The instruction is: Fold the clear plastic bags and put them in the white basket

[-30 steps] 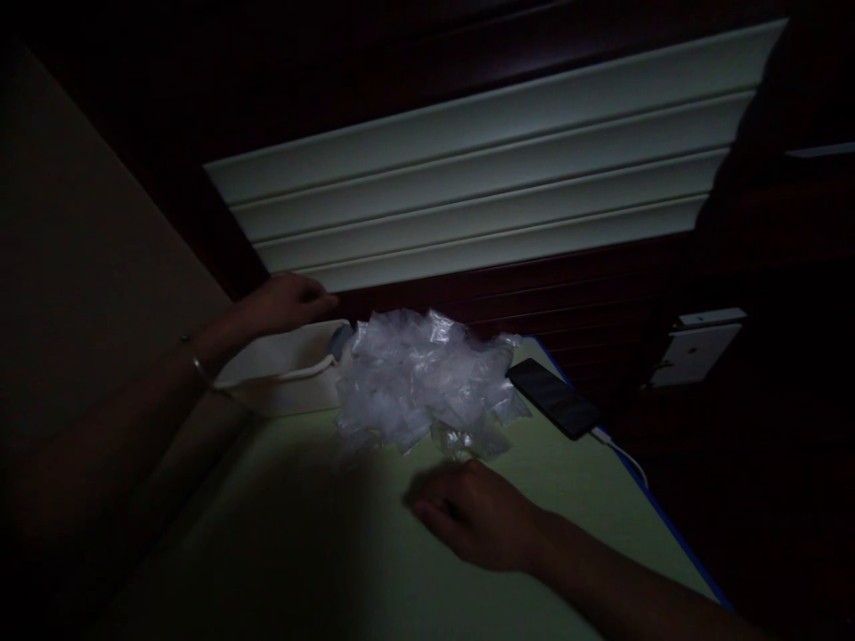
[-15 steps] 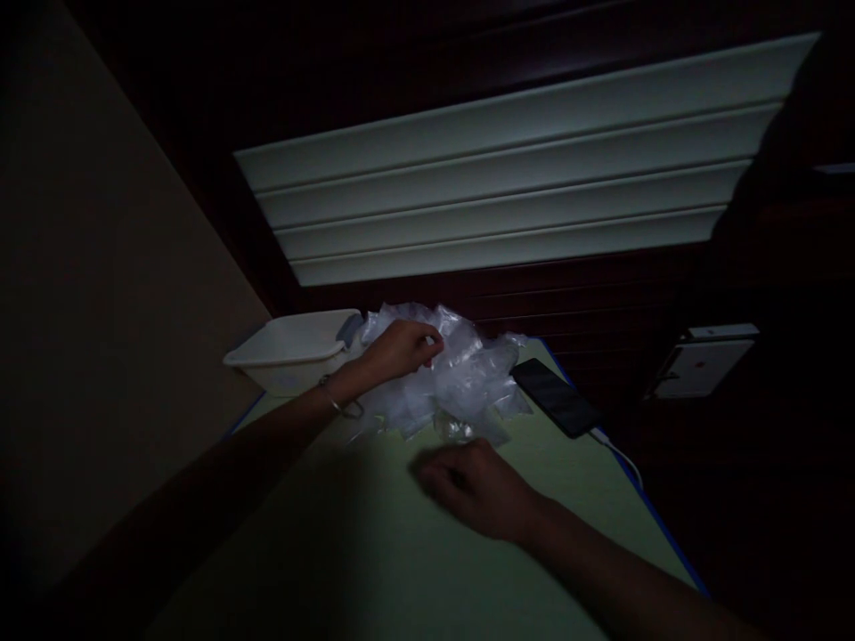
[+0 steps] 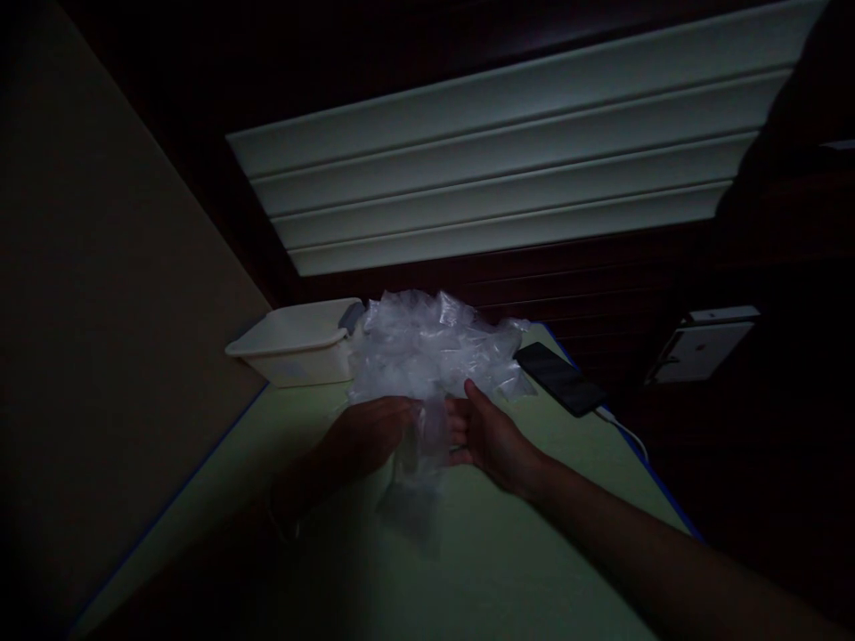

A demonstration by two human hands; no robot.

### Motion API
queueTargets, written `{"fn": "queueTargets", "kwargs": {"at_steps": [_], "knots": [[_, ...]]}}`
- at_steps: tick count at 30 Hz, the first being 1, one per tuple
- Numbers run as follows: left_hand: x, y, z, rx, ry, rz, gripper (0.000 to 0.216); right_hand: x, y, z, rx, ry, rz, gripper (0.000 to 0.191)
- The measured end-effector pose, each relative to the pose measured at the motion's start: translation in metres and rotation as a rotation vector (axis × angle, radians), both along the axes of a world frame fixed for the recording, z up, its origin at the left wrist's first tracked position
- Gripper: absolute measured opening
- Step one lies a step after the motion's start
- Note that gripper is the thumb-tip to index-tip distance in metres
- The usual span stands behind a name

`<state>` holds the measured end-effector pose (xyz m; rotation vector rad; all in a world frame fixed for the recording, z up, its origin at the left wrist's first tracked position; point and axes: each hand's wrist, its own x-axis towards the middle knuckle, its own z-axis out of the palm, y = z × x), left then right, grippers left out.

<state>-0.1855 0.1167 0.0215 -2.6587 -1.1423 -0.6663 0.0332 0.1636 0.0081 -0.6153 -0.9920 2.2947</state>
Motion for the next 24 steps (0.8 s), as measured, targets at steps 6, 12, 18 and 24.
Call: {"fn": "queueTargets", "kwargs": {"at_steps": [6,12,18,24], "knots": [[0.001,-0.006,-0.009,-0.167,-0.381,0.047,0.025,0.0,-0.009,-0.007,0.368,-0.104,0.025,0.056],[0.009,-0.011,-0.013,-0.31,-0.632,0.172,0.018,-0.003,-0.013,-0.002,0.424,-0.241,-0.008,0.067],[0.028,-0.021,-0.013,-0.333,-0.687,0.244,0.033,-0.005,-0.027,-0.002,0.497,-0.214,-0.013,0.09],[0.037,-0.03,-0.01,-0.345,-0.612,0.183,0.055,-0.01,-0.036,-0.008,0.603,-0.245,-0.141,0.073]]}}
